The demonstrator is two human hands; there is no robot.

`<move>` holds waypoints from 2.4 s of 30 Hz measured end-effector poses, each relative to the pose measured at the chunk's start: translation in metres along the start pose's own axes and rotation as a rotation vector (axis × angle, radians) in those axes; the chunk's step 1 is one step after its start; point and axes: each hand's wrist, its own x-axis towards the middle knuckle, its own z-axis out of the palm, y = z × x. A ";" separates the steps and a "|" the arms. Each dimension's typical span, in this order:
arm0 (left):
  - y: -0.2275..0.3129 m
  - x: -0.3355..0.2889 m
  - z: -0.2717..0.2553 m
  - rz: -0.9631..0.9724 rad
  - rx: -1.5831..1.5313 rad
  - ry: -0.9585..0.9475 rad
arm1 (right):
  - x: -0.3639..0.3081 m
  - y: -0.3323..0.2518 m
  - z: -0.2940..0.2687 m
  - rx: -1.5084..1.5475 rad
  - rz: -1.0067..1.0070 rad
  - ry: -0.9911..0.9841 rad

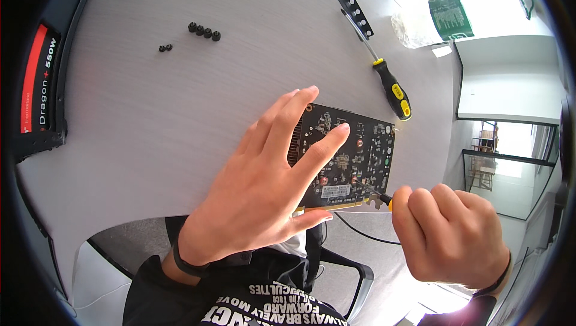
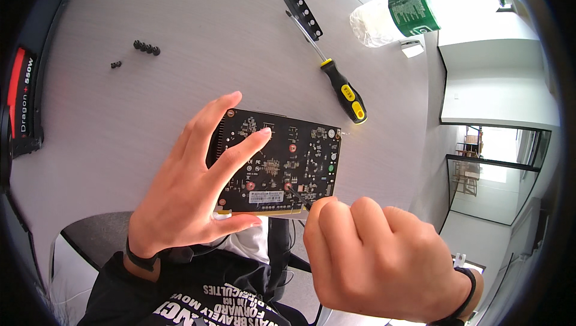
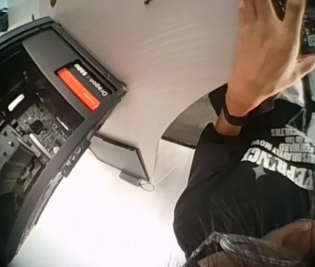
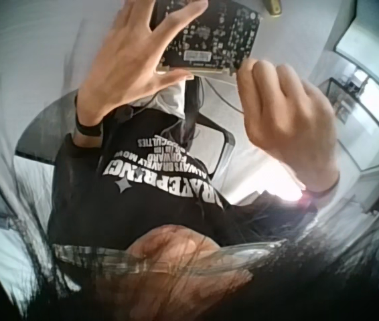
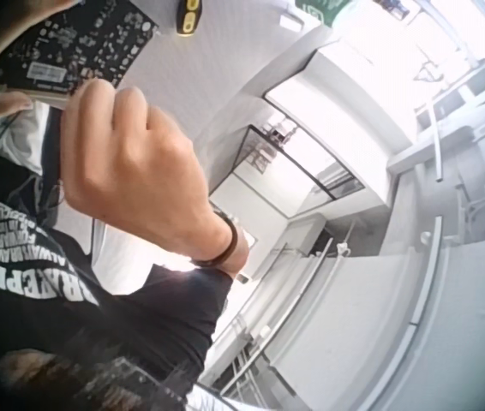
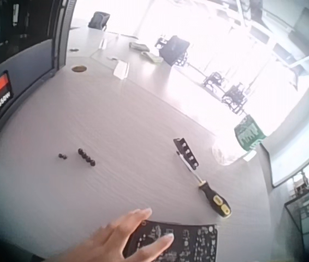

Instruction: The person uses a screwdriver to remove several screws from the backplate of a graphics card on a desk. They place the removed screws onto the desk surface and continue unscrewing different parts of the card's board.

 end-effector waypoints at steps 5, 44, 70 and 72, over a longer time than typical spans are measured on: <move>0.002 0.000 -0.003 -0.021 -0.013 -0.024 | 0.004 -0.001 -0.001 -0.005 -0.020 -0.024; 0.006 0.001 0.003 0.012 -0.020 0.037 | 0.016 -0.013 -0.031 -0.139 0.070 -0.165; 0.010 -0.002 -0.006 -0.046 -0.034 -0.012 | 0.030 0.011 -0.019 0.140 -0.196 -0.161; 0.011 -0.001 -0.005 -0.040 -0.033 -0.008 | 0.029 0.012 -0.020 0.157 -0.183 -0.171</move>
